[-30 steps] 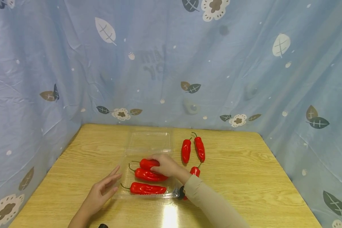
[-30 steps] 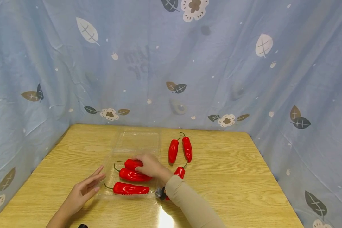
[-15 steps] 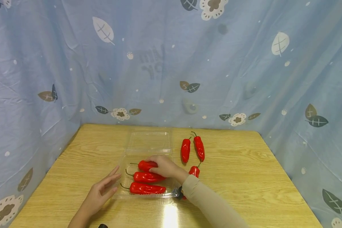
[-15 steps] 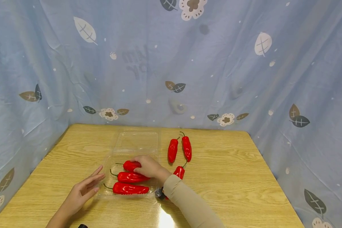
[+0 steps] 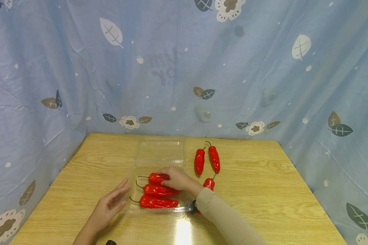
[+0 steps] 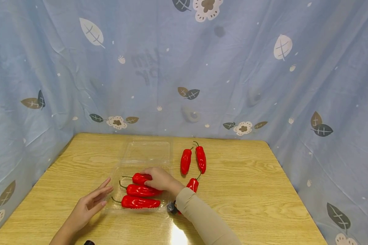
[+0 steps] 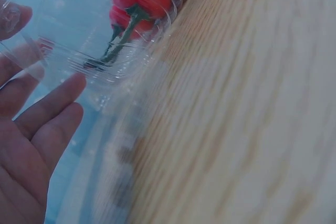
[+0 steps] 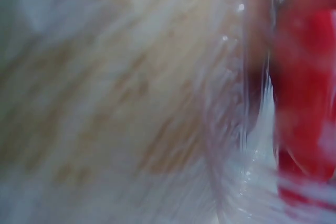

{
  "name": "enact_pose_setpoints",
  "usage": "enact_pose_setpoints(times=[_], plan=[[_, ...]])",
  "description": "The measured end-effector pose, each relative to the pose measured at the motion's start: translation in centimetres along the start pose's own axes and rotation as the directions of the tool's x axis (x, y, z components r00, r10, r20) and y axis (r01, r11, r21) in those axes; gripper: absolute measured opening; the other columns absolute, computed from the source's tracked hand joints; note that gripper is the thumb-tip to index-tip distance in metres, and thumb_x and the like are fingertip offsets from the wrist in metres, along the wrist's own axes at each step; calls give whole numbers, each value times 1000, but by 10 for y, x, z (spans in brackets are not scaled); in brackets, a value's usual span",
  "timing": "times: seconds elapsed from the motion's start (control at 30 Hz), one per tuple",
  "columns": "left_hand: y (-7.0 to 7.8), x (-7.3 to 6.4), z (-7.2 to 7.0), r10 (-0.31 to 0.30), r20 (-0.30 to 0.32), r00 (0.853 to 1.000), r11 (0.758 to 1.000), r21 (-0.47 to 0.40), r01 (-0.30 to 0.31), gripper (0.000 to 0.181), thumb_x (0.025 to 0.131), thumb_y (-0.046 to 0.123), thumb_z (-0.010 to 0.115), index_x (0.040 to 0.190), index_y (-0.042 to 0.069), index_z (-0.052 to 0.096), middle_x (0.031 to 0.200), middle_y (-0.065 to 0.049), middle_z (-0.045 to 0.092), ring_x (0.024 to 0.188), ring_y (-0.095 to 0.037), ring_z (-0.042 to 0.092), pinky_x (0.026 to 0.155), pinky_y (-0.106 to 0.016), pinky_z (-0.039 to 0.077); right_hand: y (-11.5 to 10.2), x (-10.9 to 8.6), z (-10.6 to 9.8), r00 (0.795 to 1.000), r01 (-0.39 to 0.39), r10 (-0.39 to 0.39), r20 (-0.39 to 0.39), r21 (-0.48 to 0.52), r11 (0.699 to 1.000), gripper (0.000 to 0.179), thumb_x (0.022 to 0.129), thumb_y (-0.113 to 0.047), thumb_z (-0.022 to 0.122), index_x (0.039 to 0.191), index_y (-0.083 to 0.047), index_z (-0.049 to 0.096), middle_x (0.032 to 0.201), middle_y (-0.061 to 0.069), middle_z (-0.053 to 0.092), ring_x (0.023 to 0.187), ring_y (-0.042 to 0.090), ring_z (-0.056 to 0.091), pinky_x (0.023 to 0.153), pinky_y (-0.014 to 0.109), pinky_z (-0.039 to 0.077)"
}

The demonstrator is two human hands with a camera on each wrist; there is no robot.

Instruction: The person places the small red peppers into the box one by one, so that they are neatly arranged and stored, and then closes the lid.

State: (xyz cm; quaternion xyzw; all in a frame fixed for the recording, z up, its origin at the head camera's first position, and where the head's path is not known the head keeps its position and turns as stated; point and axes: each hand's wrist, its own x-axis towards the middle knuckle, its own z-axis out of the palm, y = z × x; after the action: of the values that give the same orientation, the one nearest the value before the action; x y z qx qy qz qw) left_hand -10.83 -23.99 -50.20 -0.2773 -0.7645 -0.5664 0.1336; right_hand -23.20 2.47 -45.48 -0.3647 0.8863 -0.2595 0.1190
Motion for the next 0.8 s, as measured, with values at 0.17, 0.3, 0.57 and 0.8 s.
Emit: enact_pose_setpoints(times=[0.17, 0.3, 0.57, 0.8], plan=[[0, 0, 0, 4, -5, 1000, 1000, 8, -4, 41, 86, -19, 53, 126, -17, 48, 148, -30, 28, 133, 0, 39, 103, -10, 38, 0, -1, 0, 1000, 2, -2, -9, 3, 1000, 40, 90, -15, 65, 129, -14, 60, 129, -1, 61, 123, 15, 54, 107, 30, 44], [1, 0, 1, 11, -7, 1000, 1000, 15, -11, 40, 86, -18, 53, 126, -17, 49, 148, -30, 29, 133, -1, 39, 103, -10, 38, 1, -3, 0, 1000, 6, -6, -30, 6, 1000, 40, 91, -17, 64, 130, -13, 59, 131, 0, 60, 125, 17, 52, 108, 32, 43], [0, 0, 0, 15, -12, 1000, 1000, 18, -15, 41, 85, -18, 54, 126, -17, 49, 148, -29, 30, 133, -1, 39, 102, -10, 39, 1, -4, -1, 994, 30, -21, -104, 87, 996, 41, 91, -18, 63, 131, -11, 58, 132, 0, 59, 127, 19, 51, 109, 33, 42], [1, 0, 0, -3, -8, 1000, 1000, 7, 3, 41, 86, -18, 53, 126, -17, 49, 148, -30, 29, 132, 0, 40, 102, -9, 39, 5, -7, -5, 979, 148, -96, -178, 306, 941, 39, 92, -13, 62, 128, -1, 58, 131, 11, 60, 122, 25, 55, 104, 29, 47]])
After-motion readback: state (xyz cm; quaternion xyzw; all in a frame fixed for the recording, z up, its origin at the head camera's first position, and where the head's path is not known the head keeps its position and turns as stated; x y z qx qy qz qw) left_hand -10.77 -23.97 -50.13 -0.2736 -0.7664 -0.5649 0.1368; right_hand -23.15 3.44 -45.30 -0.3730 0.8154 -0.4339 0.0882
